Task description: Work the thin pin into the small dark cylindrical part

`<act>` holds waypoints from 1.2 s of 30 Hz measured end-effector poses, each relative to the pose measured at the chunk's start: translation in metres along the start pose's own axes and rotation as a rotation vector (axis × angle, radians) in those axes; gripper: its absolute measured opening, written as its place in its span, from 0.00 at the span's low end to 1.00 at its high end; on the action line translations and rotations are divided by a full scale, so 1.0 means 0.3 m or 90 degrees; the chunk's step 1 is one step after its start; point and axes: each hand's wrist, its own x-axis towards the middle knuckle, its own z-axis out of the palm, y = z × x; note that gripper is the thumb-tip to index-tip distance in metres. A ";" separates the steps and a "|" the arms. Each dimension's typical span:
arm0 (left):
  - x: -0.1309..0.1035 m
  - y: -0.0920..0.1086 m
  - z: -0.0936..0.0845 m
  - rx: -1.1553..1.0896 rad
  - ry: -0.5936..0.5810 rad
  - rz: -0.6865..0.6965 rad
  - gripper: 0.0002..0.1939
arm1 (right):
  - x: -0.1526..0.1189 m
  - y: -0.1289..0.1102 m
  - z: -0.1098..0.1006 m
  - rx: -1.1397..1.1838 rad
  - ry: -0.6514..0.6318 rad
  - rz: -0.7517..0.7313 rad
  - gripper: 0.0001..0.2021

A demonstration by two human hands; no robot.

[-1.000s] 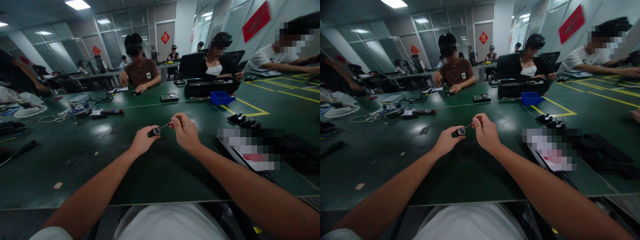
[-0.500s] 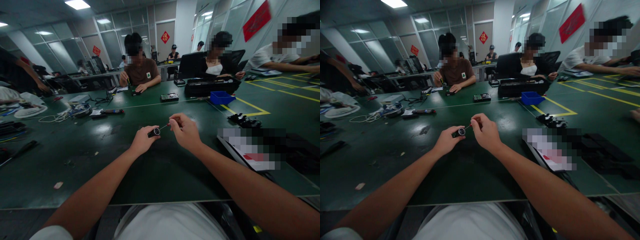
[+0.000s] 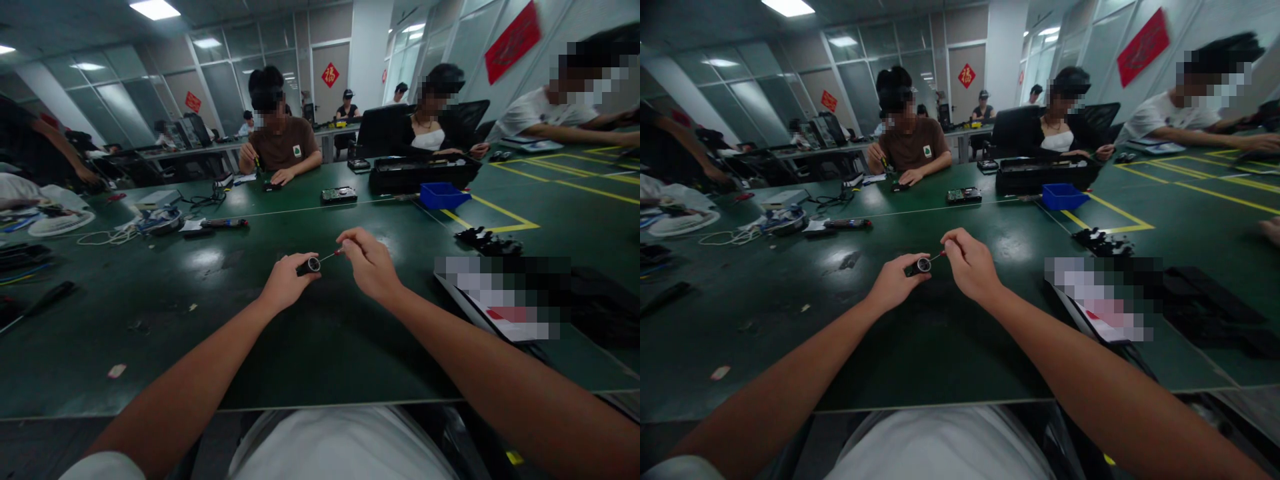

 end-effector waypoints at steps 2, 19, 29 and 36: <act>0.001 -0.004 -0.002 -0.012 0.014 0.001 0.21 | 0.005 0.012 0.010 0.075 0.023 0.034 0.08; 0.003 0.015 -0.014 -0.024 0.014 0.025 0.22 | 0.025 0.052 0.022 0.146 0.099 0.097 0.13; 0.007 0.010 -0.015 -0.005 0.018 0.028 0.22 | -0.004 0.038 0.031 0.056 0.040 0.005 0.09; 0.006 -0.001 -0.011 -0.002 0.006 0.023 0.22 | 0.000 0.024 0.010 0.001 0.081 -0.011 0.09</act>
